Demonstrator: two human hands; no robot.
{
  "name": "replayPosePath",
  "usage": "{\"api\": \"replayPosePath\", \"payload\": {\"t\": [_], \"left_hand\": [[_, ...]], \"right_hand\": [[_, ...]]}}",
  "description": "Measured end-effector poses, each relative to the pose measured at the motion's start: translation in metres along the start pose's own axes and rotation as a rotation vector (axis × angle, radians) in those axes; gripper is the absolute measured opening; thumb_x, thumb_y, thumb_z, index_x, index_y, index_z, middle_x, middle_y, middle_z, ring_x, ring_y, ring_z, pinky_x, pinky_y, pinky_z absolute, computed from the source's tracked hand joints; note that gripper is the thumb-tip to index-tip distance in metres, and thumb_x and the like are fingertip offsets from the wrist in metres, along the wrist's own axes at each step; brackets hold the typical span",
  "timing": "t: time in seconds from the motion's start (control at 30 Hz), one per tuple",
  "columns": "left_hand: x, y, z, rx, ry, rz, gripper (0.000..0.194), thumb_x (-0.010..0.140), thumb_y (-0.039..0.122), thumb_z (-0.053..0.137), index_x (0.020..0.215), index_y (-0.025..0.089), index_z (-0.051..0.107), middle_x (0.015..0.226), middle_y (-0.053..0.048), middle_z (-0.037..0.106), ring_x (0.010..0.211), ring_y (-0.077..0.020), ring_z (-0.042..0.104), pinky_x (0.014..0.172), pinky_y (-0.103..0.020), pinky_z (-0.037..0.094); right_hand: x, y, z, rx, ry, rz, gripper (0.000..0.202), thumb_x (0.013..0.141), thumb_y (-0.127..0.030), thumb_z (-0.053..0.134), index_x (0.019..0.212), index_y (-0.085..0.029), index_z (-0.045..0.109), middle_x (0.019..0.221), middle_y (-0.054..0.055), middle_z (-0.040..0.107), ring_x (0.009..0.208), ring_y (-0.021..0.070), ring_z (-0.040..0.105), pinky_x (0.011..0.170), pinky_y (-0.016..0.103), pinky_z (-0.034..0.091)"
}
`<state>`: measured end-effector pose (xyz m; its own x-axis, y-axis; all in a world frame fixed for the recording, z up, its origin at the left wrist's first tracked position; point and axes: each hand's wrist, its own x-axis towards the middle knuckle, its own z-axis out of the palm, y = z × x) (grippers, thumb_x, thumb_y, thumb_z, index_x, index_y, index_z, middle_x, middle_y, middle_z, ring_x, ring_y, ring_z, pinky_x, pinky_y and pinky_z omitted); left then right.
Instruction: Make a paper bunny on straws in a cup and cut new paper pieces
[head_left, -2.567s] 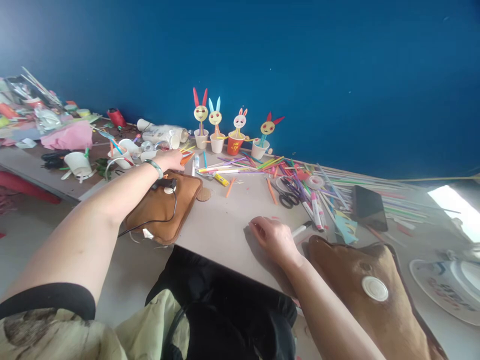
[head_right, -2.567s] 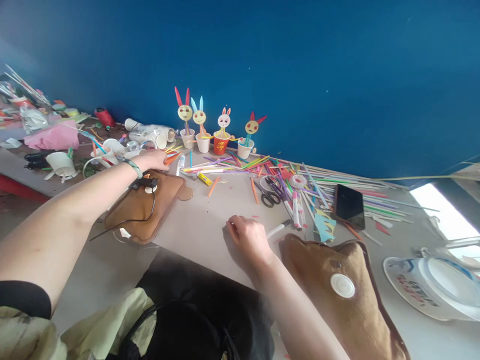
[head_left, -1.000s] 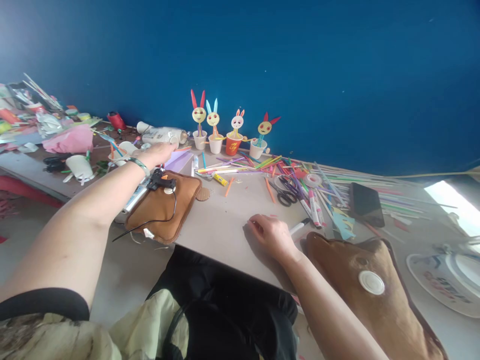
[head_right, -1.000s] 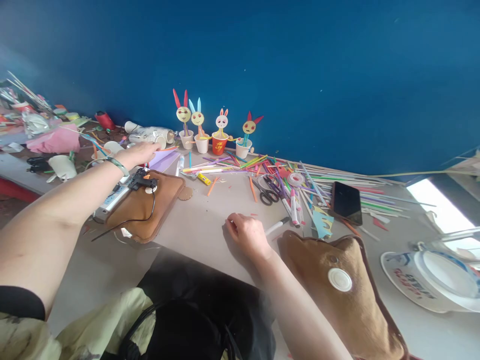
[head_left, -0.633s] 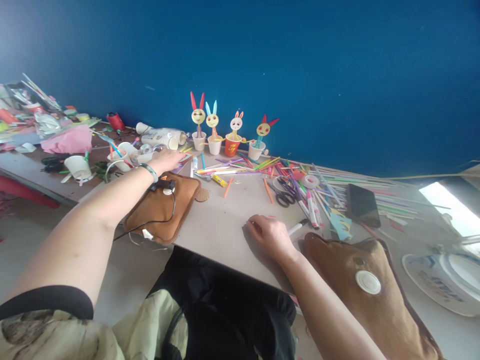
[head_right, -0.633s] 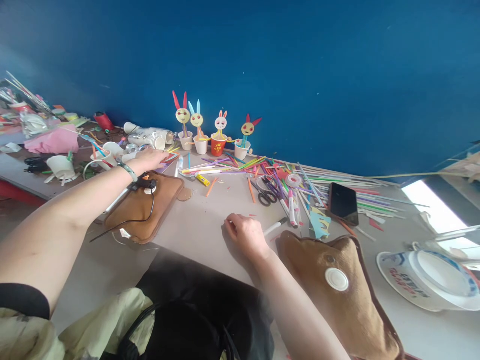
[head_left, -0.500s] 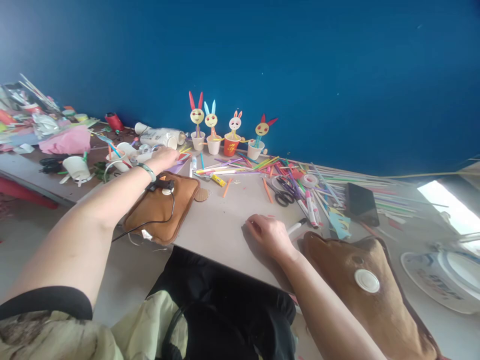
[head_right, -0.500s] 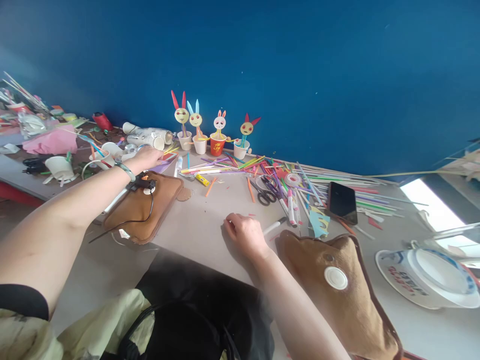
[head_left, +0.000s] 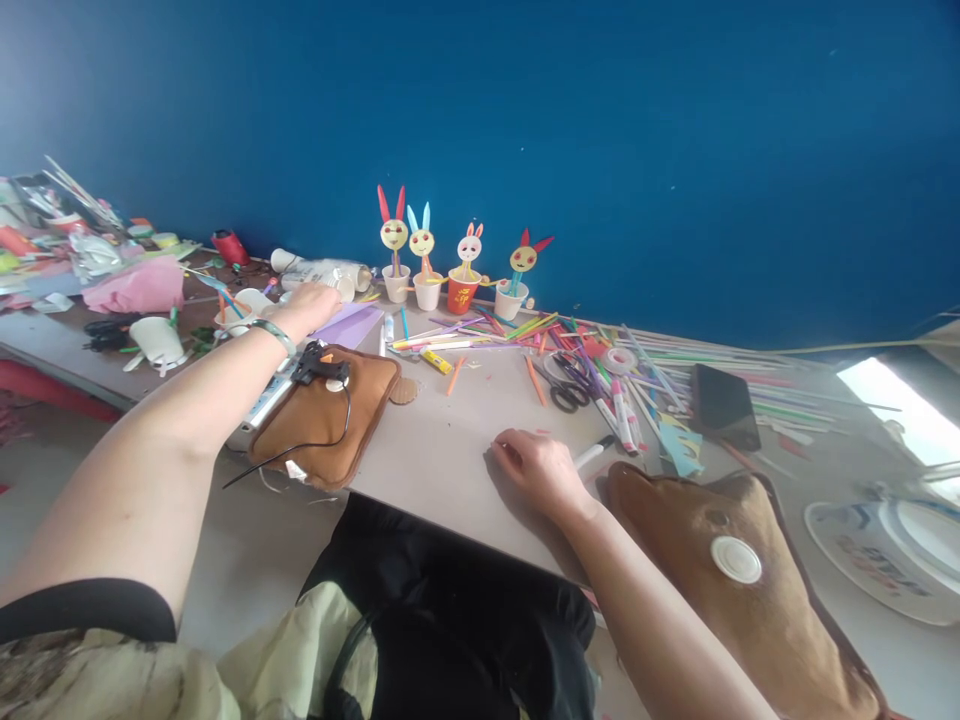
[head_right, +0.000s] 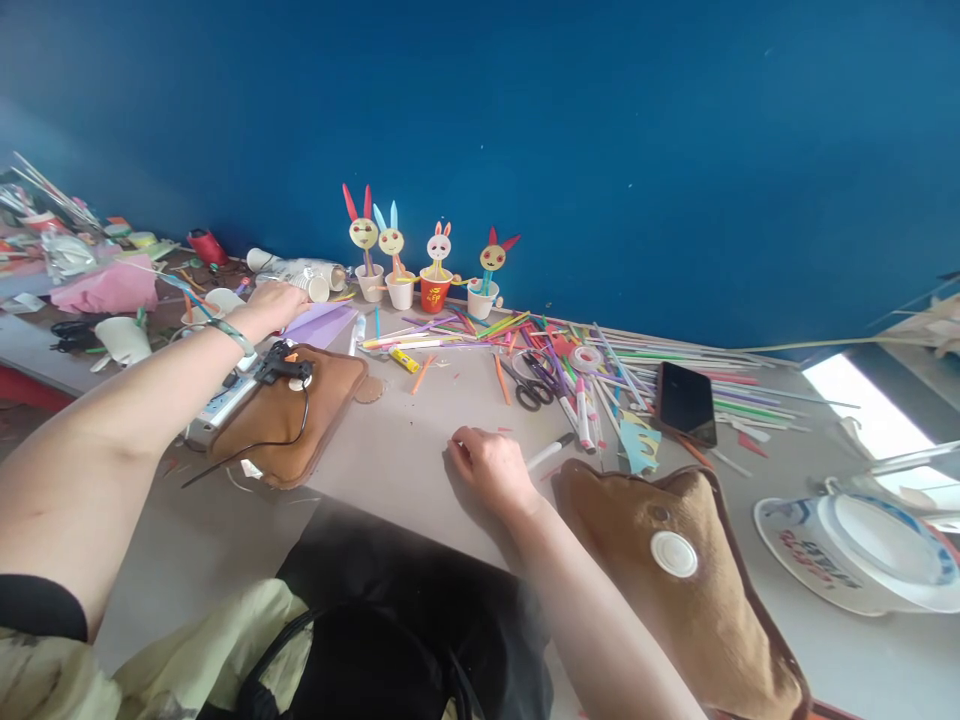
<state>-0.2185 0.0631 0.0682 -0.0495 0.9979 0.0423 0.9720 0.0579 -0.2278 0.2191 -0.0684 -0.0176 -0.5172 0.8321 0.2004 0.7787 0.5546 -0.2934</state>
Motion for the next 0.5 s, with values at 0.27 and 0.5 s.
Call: {"api": "replayPosePath", "payload": {"t": [0.27,0.5], "left_hand": [[-0.005,0.005,0.0,0.022,-0.014,0.075,0.038,0.098,0.028,0.046,0.105,0.001,0.072,0.102,-0.024,0.071,0.104,-0.0305,0.063,0.091,-0.037,0.041],[-0.01,0.005,-0.004,0.003,-0.027,0.148,0.04,0.098,0.033,0.046,0.121,0.009,0.069,0.108,-0.02,0.072,0.1,-0.0279,0.063,0.086,-0.034,0.041]], "right_hand": [[0.001,0.0,0.0,-0.014,-0.007,0.005,0.027,0.095,-0.026,0.046,0.085,-0.02,0.071,0.073,0.004,0.072,0.067,0.0169,0.064,0.064,0.027,0.034],[0.0,0.0,-0.001,-0.015,-0.024,0.009,0.026,0.095,-0.026,0.047,0.087,-0.02,0.071,0.073,0.004,0.072,0.067,0.0167,0.064,0.063,0.027,0.034]]}}
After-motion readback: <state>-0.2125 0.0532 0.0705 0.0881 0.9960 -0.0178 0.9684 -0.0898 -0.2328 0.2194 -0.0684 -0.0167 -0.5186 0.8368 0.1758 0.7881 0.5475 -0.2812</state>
